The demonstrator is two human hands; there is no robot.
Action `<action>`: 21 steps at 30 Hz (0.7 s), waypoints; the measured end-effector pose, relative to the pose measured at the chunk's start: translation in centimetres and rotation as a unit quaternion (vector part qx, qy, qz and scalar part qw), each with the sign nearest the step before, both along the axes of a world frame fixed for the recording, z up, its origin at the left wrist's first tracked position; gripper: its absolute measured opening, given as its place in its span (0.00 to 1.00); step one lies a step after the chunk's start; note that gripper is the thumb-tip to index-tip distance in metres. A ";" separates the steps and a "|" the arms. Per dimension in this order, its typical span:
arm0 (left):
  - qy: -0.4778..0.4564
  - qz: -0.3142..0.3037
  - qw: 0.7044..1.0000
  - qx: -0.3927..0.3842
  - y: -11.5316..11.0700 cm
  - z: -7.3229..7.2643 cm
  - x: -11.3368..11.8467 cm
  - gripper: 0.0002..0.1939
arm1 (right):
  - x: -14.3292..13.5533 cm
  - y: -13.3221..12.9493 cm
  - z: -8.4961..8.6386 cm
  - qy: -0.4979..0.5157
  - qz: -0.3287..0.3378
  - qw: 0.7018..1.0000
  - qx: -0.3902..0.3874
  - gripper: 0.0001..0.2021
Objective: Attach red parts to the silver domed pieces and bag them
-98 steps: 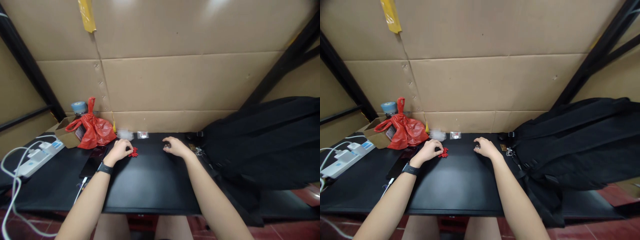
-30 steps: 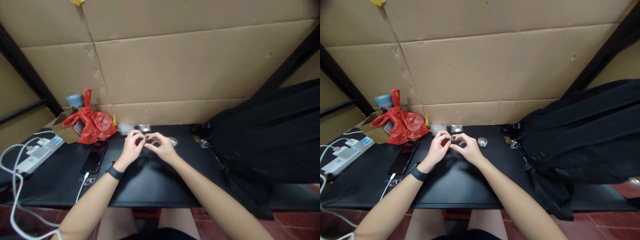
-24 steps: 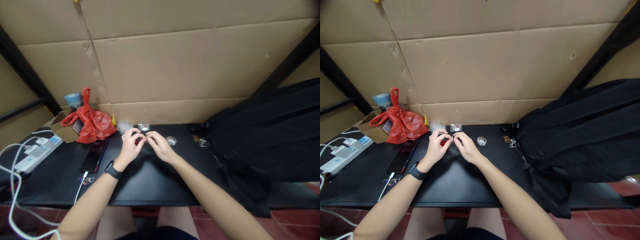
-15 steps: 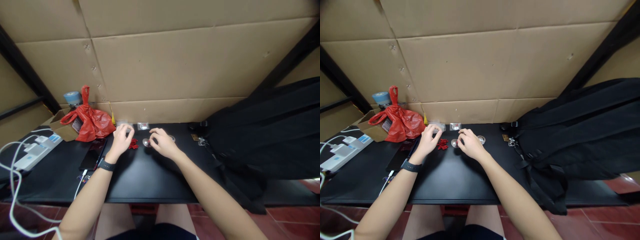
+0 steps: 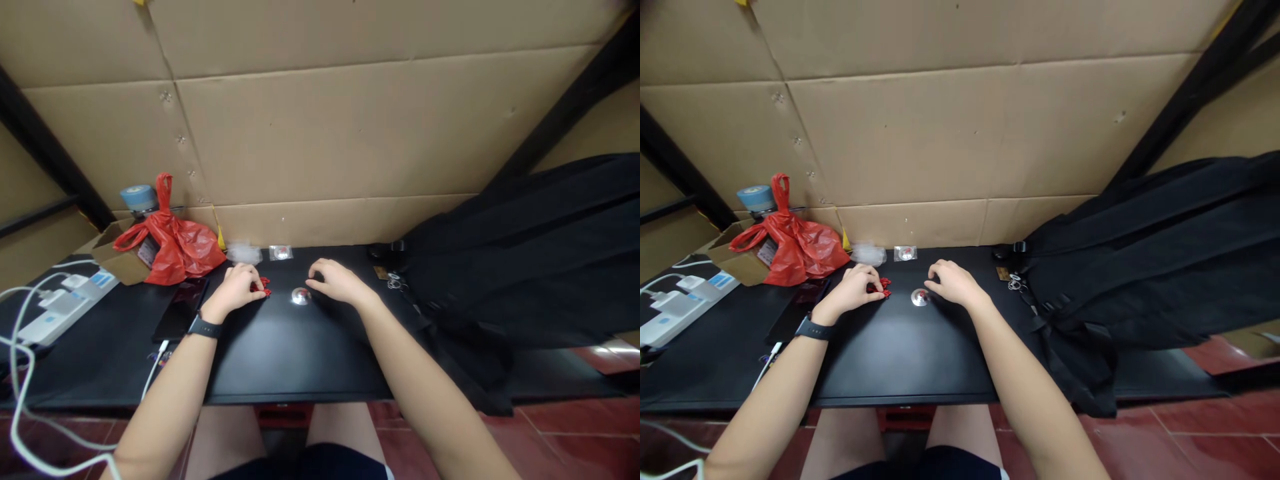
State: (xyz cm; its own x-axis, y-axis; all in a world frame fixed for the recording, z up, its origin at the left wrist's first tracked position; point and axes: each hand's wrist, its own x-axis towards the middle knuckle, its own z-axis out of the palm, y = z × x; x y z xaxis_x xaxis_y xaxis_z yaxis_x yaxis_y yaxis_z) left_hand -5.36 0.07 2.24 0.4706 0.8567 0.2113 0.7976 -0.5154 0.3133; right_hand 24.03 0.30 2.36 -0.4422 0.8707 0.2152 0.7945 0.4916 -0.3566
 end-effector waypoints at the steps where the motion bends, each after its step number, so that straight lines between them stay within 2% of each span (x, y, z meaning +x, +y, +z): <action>1: -0.001 -0.004 1.000 -0.002 0.0 -0.1 0.0 0.05 | 0.7 0.3 0.0 -0.012 -0.019 1.000 -0.005 0.07; 4: -0.017 -0.014 1.000 -0.001 0.0 -0.2 -0.1 0.06 | 2.7 1.1 -0.2 -0.037 -0.049 0.998 -0.031 0.14; 8: -0.022 -0.008 1.000 0.011 -0.2 0.1 0.1 0.07 | 4.3 2.0 -0.5 -0.023 -0.063 0.996 -0.052 0.16; 15: -0.061 0.000 0.998 0.019 -1.1 1.0 1.1 0.06 | 4.7 2.4 -1.5 0.028 -0.070 0.994 -0.078 0.14; 21: -0.145 -0.007 0.989 0.042 -1.1 0.9 1.8 0.05 | 4.6 2.0 -0.9 0.044 -0.075 0.995 -0.057 0.15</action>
State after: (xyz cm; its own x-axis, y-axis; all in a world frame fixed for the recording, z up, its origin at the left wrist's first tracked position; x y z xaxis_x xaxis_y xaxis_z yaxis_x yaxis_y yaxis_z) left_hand -3.59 -1.07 3.11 0.3923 0.8241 0.4087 0.6725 -0.5601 0.4838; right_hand 28.67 2.32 1.51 -0.2891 0.9465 0.1433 0.8191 0.3221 -0.4747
